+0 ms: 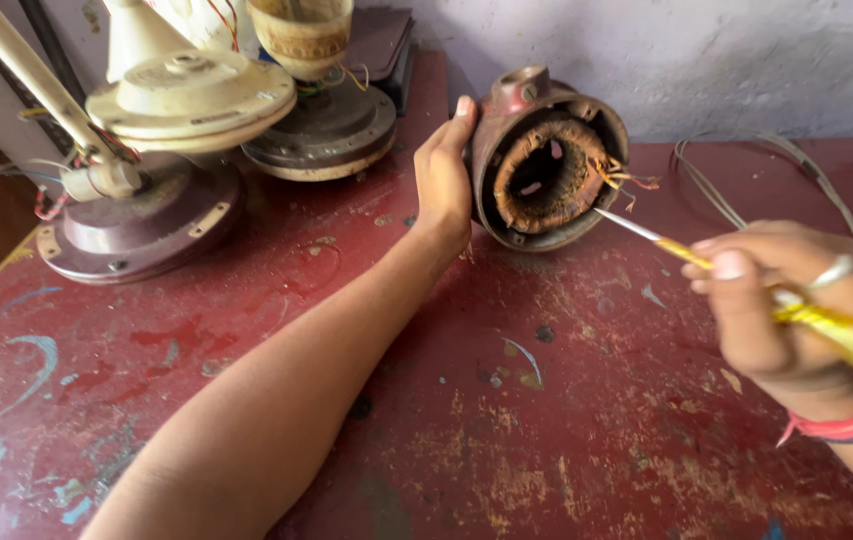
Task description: The person uses a yellow-handled screwdriver to scrape and clean the interior copper windings of a disassembled motor housing. They rotate the housing to access different sections while continuing to scrape away debris and residue from the inner surface.
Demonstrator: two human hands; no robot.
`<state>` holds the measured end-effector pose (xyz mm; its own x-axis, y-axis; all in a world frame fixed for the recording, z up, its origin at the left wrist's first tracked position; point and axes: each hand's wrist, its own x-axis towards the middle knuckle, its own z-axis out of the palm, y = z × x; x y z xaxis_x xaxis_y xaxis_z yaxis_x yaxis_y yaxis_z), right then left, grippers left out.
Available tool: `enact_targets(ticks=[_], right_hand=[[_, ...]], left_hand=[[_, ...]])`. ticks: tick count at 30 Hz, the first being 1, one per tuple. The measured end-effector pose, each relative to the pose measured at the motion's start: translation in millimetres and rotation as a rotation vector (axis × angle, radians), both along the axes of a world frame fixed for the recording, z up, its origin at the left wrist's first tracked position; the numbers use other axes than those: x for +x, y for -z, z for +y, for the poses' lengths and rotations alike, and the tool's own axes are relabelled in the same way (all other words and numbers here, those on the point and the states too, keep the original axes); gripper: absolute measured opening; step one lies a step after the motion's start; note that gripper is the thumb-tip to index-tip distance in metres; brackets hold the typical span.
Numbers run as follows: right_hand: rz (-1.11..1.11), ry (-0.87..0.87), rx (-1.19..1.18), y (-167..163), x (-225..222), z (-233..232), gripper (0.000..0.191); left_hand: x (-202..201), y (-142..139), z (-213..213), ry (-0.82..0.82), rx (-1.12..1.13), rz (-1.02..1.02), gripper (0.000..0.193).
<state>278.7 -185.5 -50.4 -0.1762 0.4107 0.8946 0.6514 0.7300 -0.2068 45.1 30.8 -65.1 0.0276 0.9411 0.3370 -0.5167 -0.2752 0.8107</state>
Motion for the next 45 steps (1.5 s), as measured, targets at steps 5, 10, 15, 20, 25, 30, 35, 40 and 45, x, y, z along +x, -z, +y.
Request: enact_targets(ticks=[5,10,15,20,25,30,35,40,45], right_hand=[[-0.210,0.140,-0.059,-27,-43,3,0.012],[-0.259,0.188,-0.084,-35,-51,11,0.006],[-0.335,0.195,-0.145,-29,-39,16,0.014],[-0.265,0.147,-0.257,-18,-50,18,0.011],[-0.190,0.050,-0.270,-12,-56,14,0.014],[0.103,0.158,-0.387,-13,-51,16,0.014],[-0.010,0.118,-0.422,-4,-64,17,0.012],[0.060,0.142,-0.394,-17,-54,17,0.014],[0.091,0.177,-0.564,-9,-53,20,0.014]], left_hand=[[0,4,3,0.159,-0.067,-0.030,0.058],[-1,7,9,0.158,-0.039,-0.089,0.056],[1,13,12,0.156,0.018,-0.097,0.058],[4,18,9,0.004,0.103,0.059,0.063],[4,18,12,0.049,0.066,-0.067,0.059],[-1,21,15,0.177,-0.034,-0.215,0.057],[-2,21,16,0.203,-0.101,-0.296,0.055],[-2,20,16,0.215,-0.073,-0.304,0.052],[3,17,13,0.209,-0.041,-0.257,0.051]])
